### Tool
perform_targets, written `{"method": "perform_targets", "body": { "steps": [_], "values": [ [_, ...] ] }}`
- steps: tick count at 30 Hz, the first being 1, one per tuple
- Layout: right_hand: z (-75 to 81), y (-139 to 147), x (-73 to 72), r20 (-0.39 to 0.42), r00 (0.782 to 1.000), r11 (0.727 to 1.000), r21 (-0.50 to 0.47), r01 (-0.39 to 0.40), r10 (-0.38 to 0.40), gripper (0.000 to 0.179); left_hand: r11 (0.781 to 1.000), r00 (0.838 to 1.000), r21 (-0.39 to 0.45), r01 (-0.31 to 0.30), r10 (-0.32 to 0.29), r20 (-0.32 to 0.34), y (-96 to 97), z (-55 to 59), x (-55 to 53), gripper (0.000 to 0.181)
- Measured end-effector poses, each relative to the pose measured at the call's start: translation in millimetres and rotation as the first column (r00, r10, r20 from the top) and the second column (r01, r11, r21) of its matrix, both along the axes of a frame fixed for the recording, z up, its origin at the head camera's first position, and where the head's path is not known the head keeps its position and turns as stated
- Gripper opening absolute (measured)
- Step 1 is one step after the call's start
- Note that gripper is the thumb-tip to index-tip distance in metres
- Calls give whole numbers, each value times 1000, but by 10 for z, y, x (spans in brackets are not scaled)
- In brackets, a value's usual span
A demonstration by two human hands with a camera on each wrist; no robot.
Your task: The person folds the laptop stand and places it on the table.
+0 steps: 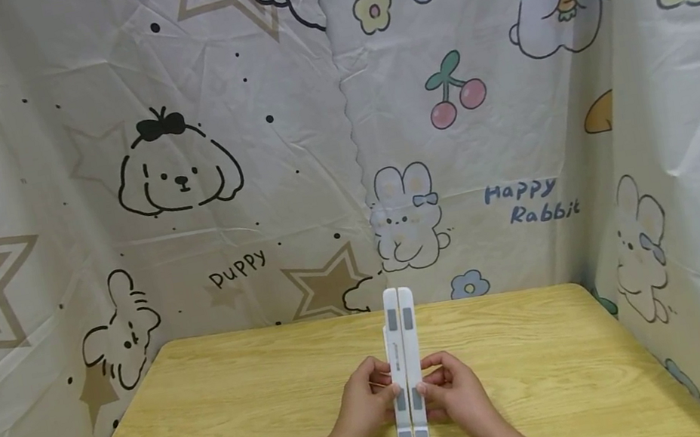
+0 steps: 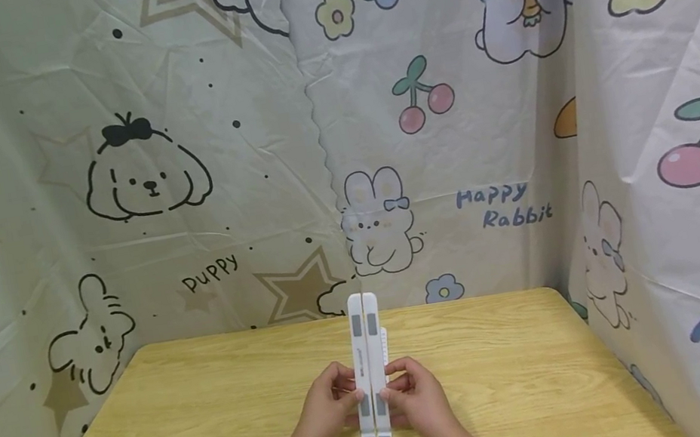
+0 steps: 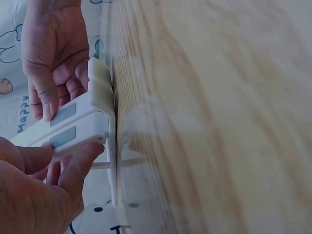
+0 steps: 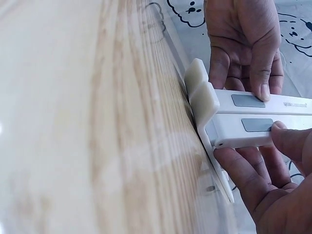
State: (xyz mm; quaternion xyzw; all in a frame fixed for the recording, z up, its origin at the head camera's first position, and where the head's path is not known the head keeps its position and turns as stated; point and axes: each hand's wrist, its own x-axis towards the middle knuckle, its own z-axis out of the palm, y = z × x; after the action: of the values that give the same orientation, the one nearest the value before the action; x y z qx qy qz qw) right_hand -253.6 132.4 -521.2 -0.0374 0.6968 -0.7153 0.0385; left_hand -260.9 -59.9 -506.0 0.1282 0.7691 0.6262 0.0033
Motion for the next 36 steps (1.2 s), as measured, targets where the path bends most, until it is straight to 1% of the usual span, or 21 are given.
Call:
{"method": "perform_targets", "body": {
  "steps": [10,13,16,18,20,22,23,24,25,28,29,30,31,32,34,36],
  "values": [
    [16,-48,2,5,1000,999,23,27,-27,36,999,999,-49,-20,18,-29,12,29,19,21],
    [35,-32,12,-3,1000,999,40,21,-21,35,997,999,-72,-36,34,-22,28,32,31,22],
    [57,2,-3,-37,999,995,97,12,-9,34,995,999,-82,-51,49,-24,37,36,44,21],
    [80,33,-38,-62,998,987,162,1,9,33,997,999,-59,-48,47,-13,27,26,41,20],
    [116,57,-71,-81,996,975,221,-20,39,33,999,1000,-20,-27,27,11,3,6,35,18],
    [174,93,-105,-92,992,953,300,-52,84,31,1000,998,17,3,-4,58,-30,-17,35,18],
    [214,113,-120,-97,989,937,341,-74,113,31,1000,997,21,13,-14,78,-45,-25,38,18],
    [258,133,-132,-100,985,920,381,-95,143,30,999,995,22,25,-27,93,-60,-26,50,19],
    [302,155,-148,-109,979,897,427,-111,173,29,999,994,3,35,-35,99,-80,-29,63,22],
    [466,243,-220,-140,961,822,557,-122,238,28,996,991,-50,74,-68,111,-129,-11,126,31],
    [530,275,-250,-148,956,803,583,-121,252,29,994,991,-65,86,-78,110,-140,-7,150,34],
    [595,309,-282,-158,951,791,600,-120,264,31,992,989,-70,102,-94,116,-150,2,177,38],
    [661,344,-317,-163,948,784,609,-122,273,34,990,986,-76,117,-107,128,-156,8,201,45],
    [728,376,-351,-168,945,786,605,-127,282,38,988,984,-83,131,-119,135,-158,13,226,51],
    [859,435,-414,-171,942,801,583,-140,289,46,983,982,-106,147,-132,134,-151,14,268,60],
    [973,479,-478,-178,938,819,553,-154,296,54,979,982,-139,150,-132,131,-135,14,299,66]
  ]
}}
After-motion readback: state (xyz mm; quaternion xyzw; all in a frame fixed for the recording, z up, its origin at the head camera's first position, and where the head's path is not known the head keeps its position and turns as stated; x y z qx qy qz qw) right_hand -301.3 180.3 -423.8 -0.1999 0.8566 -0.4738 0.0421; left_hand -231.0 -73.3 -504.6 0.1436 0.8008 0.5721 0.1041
